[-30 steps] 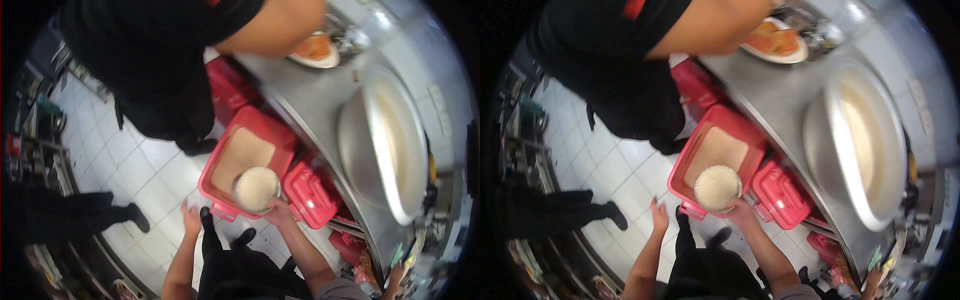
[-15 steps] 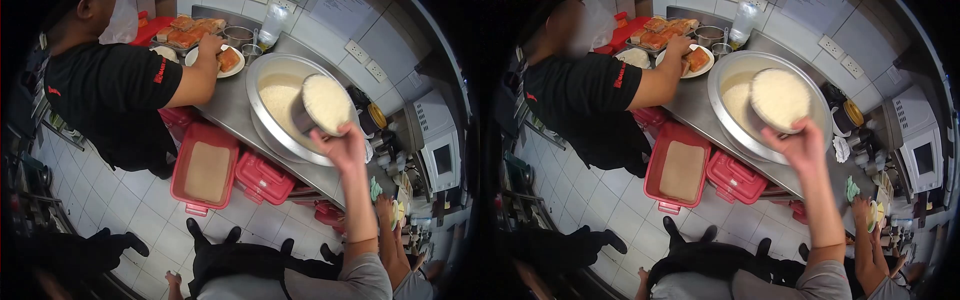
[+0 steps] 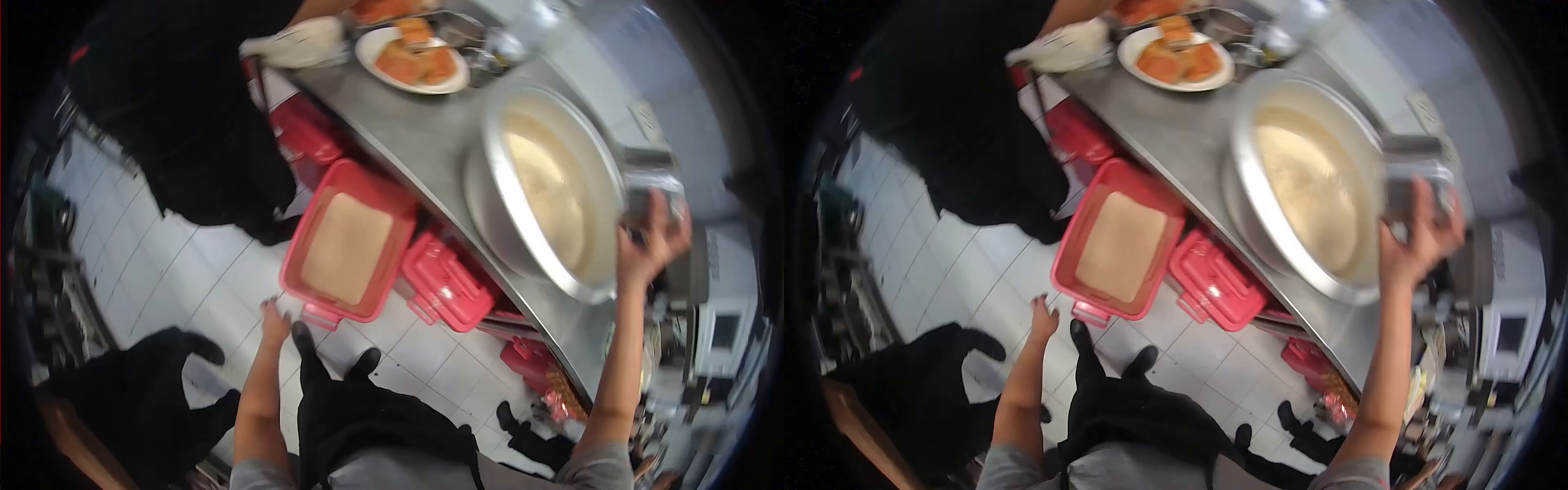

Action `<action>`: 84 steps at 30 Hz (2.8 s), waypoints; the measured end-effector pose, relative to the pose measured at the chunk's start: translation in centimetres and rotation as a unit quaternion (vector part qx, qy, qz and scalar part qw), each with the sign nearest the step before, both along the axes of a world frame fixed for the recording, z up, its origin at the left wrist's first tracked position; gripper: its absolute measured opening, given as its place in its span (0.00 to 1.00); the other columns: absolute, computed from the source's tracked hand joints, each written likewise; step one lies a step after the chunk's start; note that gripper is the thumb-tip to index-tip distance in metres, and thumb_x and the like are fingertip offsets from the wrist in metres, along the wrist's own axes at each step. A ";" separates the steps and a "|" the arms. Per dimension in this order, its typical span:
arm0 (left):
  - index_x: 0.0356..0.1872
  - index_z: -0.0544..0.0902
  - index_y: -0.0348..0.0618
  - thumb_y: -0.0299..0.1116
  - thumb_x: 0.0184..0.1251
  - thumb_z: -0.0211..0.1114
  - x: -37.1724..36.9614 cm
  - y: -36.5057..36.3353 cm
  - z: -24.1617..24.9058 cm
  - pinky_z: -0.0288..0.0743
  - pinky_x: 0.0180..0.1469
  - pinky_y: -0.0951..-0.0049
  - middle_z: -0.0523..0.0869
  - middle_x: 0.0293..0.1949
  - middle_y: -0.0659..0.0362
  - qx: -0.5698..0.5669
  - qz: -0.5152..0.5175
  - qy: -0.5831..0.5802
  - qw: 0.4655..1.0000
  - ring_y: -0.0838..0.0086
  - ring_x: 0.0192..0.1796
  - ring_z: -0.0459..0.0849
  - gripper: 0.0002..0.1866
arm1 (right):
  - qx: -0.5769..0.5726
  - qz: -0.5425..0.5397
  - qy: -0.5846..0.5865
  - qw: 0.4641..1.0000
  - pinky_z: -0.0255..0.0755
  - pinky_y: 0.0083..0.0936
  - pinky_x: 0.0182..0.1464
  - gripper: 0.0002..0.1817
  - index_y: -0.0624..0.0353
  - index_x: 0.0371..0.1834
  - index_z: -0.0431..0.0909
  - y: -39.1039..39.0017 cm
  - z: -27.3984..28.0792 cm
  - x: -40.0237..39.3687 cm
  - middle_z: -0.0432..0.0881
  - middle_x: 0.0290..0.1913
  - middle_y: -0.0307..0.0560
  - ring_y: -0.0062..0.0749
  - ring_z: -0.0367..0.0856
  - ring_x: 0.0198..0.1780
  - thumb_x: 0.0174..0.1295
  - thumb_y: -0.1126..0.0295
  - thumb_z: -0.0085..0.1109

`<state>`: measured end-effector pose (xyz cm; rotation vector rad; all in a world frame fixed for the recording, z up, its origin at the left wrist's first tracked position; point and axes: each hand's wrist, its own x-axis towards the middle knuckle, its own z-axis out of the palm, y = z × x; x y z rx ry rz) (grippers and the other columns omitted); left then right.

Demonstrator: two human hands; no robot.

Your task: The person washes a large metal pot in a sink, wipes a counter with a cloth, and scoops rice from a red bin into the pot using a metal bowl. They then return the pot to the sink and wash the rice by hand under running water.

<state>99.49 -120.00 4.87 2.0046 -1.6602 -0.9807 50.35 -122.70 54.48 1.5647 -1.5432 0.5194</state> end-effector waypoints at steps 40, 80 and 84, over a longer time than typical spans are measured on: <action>0.50 0.71 0.43 0.35 0.59 0.55 -3.8 -13.9 -4.1 0.74 0.38 0.58 0.80 0.39 0.49 -0.011 -0.004 -0.044 0.999 0.55 0.38 0.80 0.17 | 0.376 0.047 -0.924 0.049 0.68 0.50 0.56 0.39 0.50 0.64 0.55 -6.9 -58.5 21.4 0.65 0.59 0.52 0.51 0.68 0.57 0.40 0.79 0.48; 0.56 0.61 0.32 0.25 0.48 0.61 4.0 3.2 1.4 0.59 0.62 0.59 0.59 0.56 0.36 0.042 -0.002 0.003 0.999 0.44 0.59 0.61 0.31 | 0.098 -0.030 0.065 0.993 0.66 0.39 0.57 0.37 0.36 0.50 0.75 -2.1 1.5 -3.1 0.61 0.62 0.47 0.50 0.63 0.59 0.32 0.85 0.58; 0.57 0.62 0.31 0.25 0.47 0.61 1.8 -1.5 1.1 0.58 0.62 0.58 0.58 0.59 0.36 0.009 -0.017 0.000 1.000 0.44 0.61 0.58 0.32 | -0.019 0.092 -0.143 0.985 0.63 0.36 0.60 0.35 0.41 0.51 0.76 -2.9 2.9 3.8 0.60 0.61 0.52 0.50 0.63 0.61 0.32 0.81 0.64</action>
